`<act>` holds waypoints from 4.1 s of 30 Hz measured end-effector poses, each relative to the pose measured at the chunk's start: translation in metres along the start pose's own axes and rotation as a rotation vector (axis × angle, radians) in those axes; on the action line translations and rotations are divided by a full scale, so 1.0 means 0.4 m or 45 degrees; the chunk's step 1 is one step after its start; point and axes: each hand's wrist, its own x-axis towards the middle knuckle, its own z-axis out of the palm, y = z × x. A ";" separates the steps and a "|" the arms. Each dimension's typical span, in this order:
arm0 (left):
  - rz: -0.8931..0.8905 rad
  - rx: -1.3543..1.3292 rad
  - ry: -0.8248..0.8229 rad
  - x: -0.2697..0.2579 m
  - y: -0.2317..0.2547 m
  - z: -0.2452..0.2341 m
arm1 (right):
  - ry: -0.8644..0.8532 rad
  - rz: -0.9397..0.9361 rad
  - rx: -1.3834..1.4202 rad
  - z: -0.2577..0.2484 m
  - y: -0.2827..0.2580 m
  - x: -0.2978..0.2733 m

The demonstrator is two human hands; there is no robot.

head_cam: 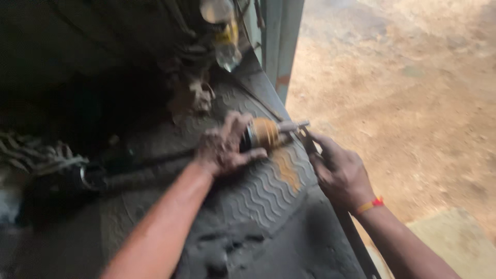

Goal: The person uses a flat metal bar to scrape and clean the surface of a cylindrical mechanical component attached to a long shaft. They repeatedly rotate the component and scrape different sections, then wipe the area with a cloth. The task appears to be cleaning or removing residue from the part.

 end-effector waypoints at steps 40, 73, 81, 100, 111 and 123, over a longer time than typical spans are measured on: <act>-0.246 -0.254 -0.056 0.064 -0.005 -0.003 | 0.075 -0.106 0.303 0.119 -0.091 0.147; -0.289 0.017 -0.261 0.027 0.017 -0.008 | 0.080 -0.267 0.262 0.116 -0.057 0.083; -0.252 -0.004 -0.028 -0.018 0.033 0.014 | -0.082 -0.177 0.370 0.095 -0.060 0.097; -0.456 -0.202 0.160 0.066 0.005 0.023 | -0.013 -0.213 0.309 0.112 -0.088 0.164; -0.480 -0.267 0.092 0.161 -0.100 0.087 | 0.097 -0.320 0.313 0.125 -0.072 0.171; -0.591 -0.215 0.072 0.136 -0.057 0.066 | 0.132 0.037 0.299 0.094 -0.082 0.135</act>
